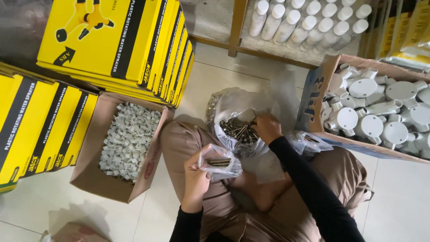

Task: Packaging small metal screws into individual plastic bags.

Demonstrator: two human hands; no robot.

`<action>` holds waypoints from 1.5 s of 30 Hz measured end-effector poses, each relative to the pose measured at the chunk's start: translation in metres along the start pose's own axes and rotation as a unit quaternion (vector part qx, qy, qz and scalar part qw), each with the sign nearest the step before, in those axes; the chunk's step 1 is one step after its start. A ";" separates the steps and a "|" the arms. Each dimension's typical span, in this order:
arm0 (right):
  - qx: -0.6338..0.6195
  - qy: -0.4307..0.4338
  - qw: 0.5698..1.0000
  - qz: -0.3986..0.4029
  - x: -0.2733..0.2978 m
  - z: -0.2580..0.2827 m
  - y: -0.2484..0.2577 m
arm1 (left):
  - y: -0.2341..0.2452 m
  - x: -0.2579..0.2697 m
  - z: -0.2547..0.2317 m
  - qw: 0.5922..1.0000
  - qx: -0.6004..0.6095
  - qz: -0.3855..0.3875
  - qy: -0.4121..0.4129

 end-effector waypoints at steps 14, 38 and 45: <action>-0.115 -0.064 0.982 0.138 0.006 -0.013 0.000 | 0.000 -0.001 0.008 1.000 0.003 0.001 0.014; -0.445 0.178 0.837 -0.266 0.152 0.166 0.363 | -0.108 0.058 -0.080 0.995 0.024 0.094 -0.036; -0.477 0.154 0.831 -0.241 0.169 0.172 0.336 | -0.105 0.069 -0.085 0.994 0.021 0.080 -0.064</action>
Point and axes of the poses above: each hand's wrist, its own x-axis away from the middle knuckle, its own y-axis out of the back of the hand, z = x × y, the point moved 7 cm from there along -x, towards the middle knuckle, and after that the axes turned 15 degrees about -z, right-handed, at the moved point
